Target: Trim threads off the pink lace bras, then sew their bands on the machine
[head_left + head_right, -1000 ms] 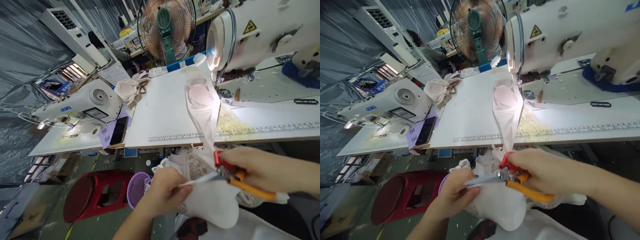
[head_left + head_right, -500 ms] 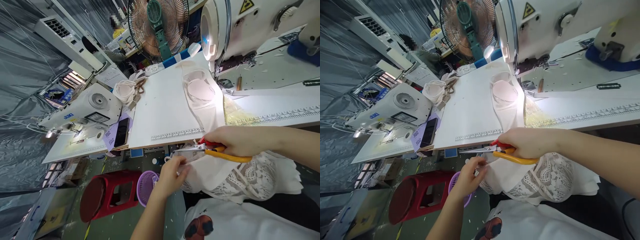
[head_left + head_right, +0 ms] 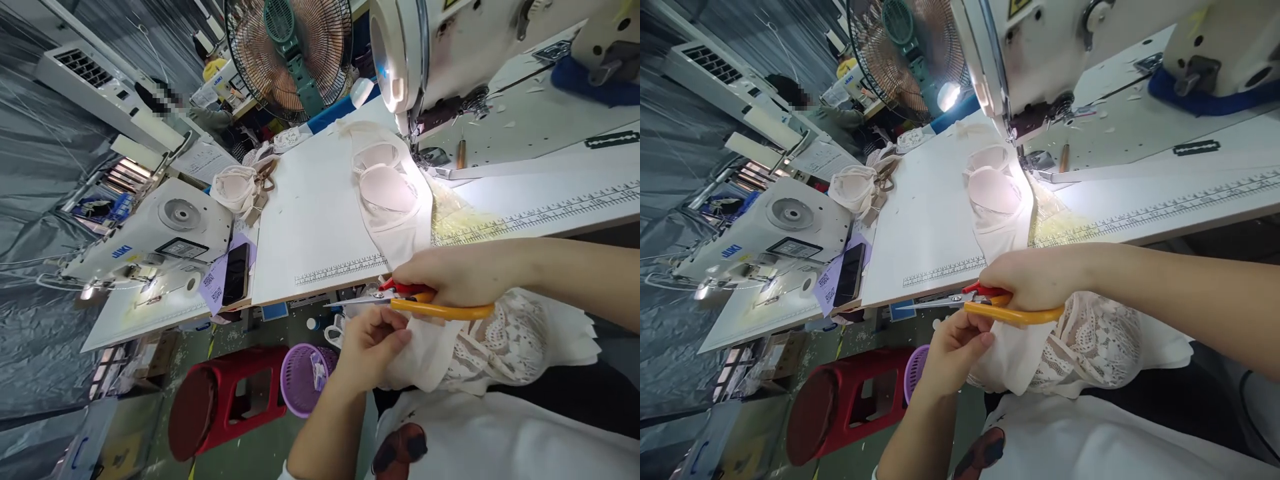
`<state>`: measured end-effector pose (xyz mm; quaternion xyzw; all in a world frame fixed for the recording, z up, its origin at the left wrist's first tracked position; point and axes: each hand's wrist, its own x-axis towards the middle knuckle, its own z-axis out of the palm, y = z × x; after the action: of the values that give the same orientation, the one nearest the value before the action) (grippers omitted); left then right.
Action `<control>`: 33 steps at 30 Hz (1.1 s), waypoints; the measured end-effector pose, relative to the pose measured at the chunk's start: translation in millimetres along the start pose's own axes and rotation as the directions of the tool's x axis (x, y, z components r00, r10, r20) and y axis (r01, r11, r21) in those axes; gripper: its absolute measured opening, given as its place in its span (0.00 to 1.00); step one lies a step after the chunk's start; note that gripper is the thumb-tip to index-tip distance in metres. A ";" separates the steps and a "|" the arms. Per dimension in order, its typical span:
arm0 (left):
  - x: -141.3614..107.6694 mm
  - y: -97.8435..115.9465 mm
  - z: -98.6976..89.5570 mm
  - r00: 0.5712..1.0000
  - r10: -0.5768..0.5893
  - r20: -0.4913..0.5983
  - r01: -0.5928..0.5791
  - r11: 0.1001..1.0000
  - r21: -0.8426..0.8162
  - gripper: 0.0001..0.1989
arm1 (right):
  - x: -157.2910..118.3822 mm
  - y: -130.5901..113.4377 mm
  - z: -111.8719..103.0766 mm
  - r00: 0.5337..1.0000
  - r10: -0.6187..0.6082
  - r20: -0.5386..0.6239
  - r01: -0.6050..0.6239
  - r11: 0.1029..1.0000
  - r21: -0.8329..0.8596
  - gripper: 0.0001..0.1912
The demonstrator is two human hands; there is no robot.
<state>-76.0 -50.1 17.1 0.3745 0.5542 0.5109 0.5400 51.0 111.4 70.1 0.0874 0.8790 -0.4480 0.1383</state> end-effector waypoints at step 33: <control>9.5 17.4 3.1 0.990 -0.067 -0.124 0.079 0.993 0.093 0.16 | 3.5 -2.8 -13.9 1.000 -0.025 -0.003 0.025 0.993 -0.119 0.06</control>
<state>-76.6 -36.9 32.2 0.3482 0.6234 0.4847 0.5050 44.6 121.2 78.9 0.0690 0.9054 -0.3963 0.1358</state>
